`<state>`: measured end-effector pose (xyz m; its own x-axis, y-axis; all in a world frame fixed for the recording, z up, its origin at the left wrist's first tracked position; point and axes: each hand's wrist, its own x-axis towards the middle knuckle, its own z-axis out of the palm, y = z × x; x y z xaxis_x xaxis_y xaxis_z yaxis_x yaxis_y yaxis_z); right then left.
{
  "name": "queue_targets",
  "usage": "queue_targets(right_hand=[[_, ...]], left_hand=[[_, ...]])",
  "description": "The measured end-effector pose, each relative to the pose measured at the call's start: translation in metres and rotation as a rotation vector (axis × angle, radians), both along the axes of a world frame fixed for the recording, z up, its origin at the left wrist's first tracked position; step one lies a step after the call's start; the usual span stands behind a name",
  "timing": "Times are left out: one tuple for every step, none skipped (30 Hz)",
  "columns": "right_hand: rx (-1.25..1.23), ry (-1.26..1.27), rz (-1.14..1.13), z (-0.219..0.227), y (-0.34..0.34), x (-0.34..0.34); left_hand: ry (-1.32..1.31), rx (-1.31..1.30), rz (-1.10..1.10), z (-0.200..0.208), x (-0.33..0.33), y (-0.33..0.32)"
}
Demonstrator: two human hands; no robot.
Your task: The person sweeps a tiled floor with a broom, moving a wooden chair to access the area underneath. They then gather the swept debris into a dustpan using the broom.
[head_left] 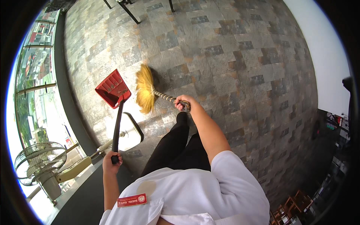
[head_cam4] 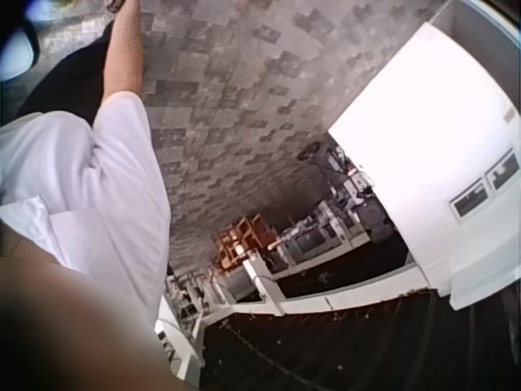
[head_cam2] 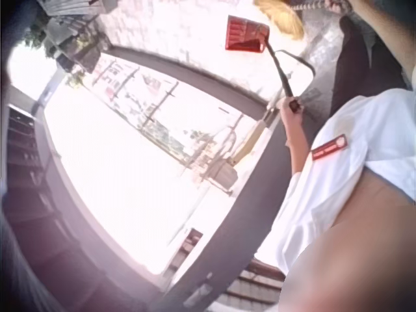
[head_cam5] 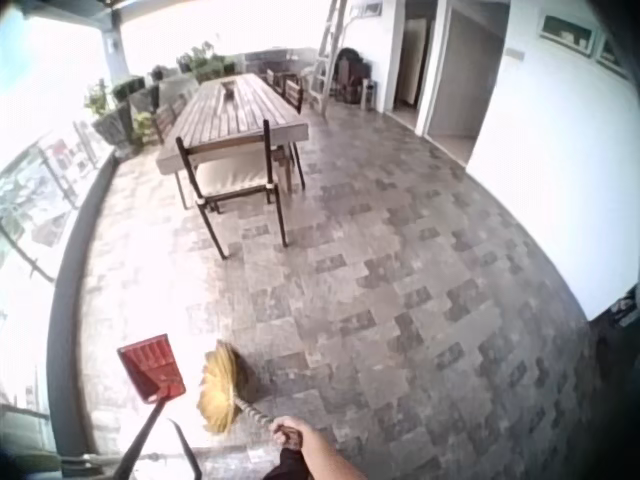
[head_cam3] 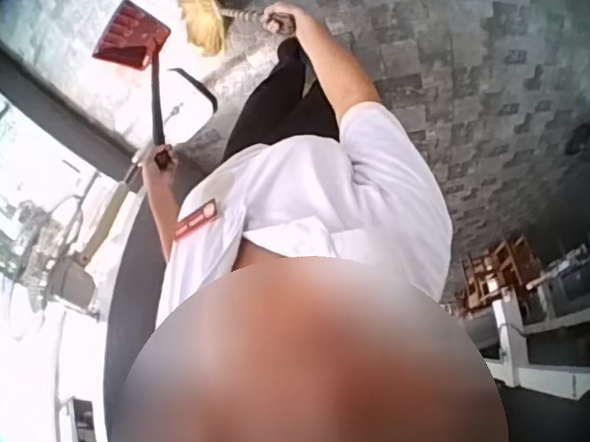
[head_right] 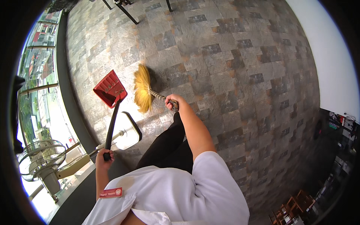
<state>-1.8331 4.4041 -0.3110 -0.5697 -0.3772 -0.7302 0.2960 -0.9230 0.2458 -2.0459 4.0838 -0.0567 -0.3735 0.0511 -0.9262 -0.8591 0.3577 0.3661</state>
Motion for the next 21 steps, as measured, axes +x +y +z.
queue_targets(right_hand=[[-0.128, 0.029, -0.128, 0.0, 0.014, 0.021], [-0.117, -0.008, -0.201, 0.003, 0.024, 0.042], [-0.107, -0.019, -0.283, 0.012, 0.032, 0.069], [-0.059, -0.061, -0.324, 0.022, 0.038, 0.096], [-0.043, -0.152, -0.401, 0.034, 0.042, 0.122], [-0.02, -0.184, -0.449, 0.047, 0.044, 0.146], [-0.013, -0.244, -0.522, 0.059, 0.045, 0.168], [0.026, -0.271, -0.586, 0.07, 0.045, 0.187], [0.085, -0.281, -0.663, 0.081, 0.043, 0.206], [0.052, -0.267, -0.703, 0.09, 0.043, 0.222], [0.008, -0.312, -0.76, 0.098, 0.041, 0.236], [0.068, -0.299, -0.783, 0.105, 0.036, 0.248], [0.119, -0.37, -0.835, 0.111, 0.034, 0.258], [0.196, -0.443, -0.825, 0.116, 0.032, 0.266], [0.17, -0.434, -0.811, 0.121, 0.029, 0.273], [0.147, -0.412, -0.795, 0.128, 0.027, 0.282], [0.114, -0.426, -0.8, 0.135, 0.027, 0.29], [0.094, -0.373, -0.813, 0.144, 0.022, 0.299], [0.075, -0.305, -0.826, 0.156, 0.017, 0.31], [0.011, -0.265, -0.874, 0.17, 0.01, 0.324], [0.023, -0.214, -0.903, 0.188, -0.001, 0.34]], left_hand=[[-0.014, -0.009, -0.008, -0.003, -0.001, 0.0], [-0.03, -0.009, -0.014, -0.008, -0.001, 0.002], [-0.049, 0.005, -0.023, -0.014, -0.002, 0.006], [-0.055, 0.01, -0.038, -0.02, -0.001, 0.008], [-0.075, -0.016, -0.055, -0.025, -0.001, 0.011], [-0.1, -0.022, -0.078, -0.031, -0.001, 0.015], [-0.126, -0.021, -0.1, -0.036, 0.0, 0.018], [-0.157, -0.056, -0.107, -0.043, 0.0, 0.023], [-0.182, -0.036, -0.116, -0.047, 0.001, 0.026], [-0.21, -0.047, -0.116, -0.053, 0.003, 0.031], [-0.237, -0.061, -0.115, -0.057, 0.004, 0.035], [-0.278, -0.058, -0.122, -0.06, 0.004, 0.039], [-0.295, -0.048, -0.149, -0.061, 0.006, 0.043], [-0.32, -0.022, -0.144, -0.062, 0.008, 0.048], [-0.349, 0.002, -0.13, -0.061, 0.011, 0.052], [-0.348, -0.007, -0.155, -0.061, 0.016, 0.057], [-0.343, -0.012, -0.175, -0.061, 0.021, 0.065], [-0.341, -0.015, -0.196, -0.061, 0.024, 0.072], [-0.327, -0.004, -0.254, -0.061, 0.028, 0.079], [-0.302, -0.013, -0.316, -0.062, 0.034, 0.087], [-0.27, -0.043, -0.382, -0.063, 0.038, 0.094]])
